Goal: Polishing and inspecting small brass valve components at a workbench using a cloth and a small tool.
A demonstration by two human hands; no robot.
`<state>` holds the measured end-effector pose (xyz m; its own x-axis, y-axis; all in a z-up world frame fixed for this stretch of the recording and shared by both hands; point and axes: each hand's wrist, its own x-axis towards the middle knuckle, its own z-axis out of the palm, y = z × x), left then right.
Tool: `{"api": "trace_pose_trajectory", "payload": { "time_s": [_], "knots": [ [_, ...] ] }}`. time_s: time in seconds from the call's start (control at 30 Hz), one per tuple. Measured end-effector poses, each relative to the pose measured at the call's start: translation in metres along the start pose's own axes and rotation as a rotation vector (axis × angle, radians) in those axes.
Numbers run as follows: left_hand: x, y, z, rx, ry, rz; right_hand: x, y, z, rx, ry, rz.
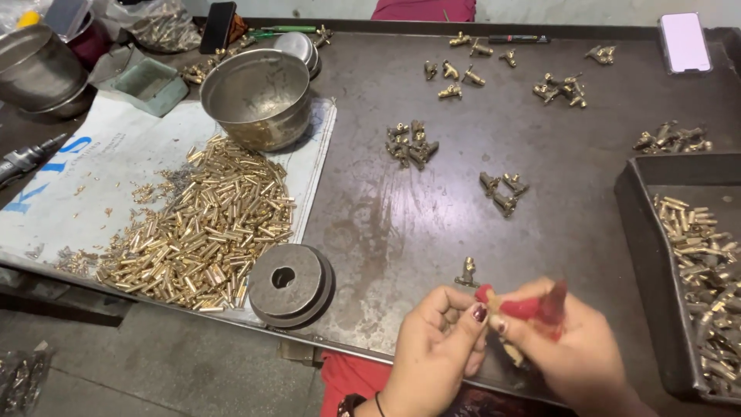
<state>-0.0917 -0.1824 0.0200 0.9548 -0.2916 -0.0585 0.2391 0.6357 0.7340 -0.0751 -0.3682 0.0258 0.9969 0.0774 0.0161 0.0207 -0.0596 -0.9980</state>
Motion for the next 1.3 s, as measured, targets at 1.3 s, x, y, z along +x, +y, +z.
{"api": "trace_pose_trajectory", "payload": {
  "time_s": [1.3],
  "knots": [
    [0.029, 0.021, 0.000, -0.253, 0.284, 0.008, -0.008, 0.023, 0.018, -0.280, -0.069, -0.212]
  ]
}}
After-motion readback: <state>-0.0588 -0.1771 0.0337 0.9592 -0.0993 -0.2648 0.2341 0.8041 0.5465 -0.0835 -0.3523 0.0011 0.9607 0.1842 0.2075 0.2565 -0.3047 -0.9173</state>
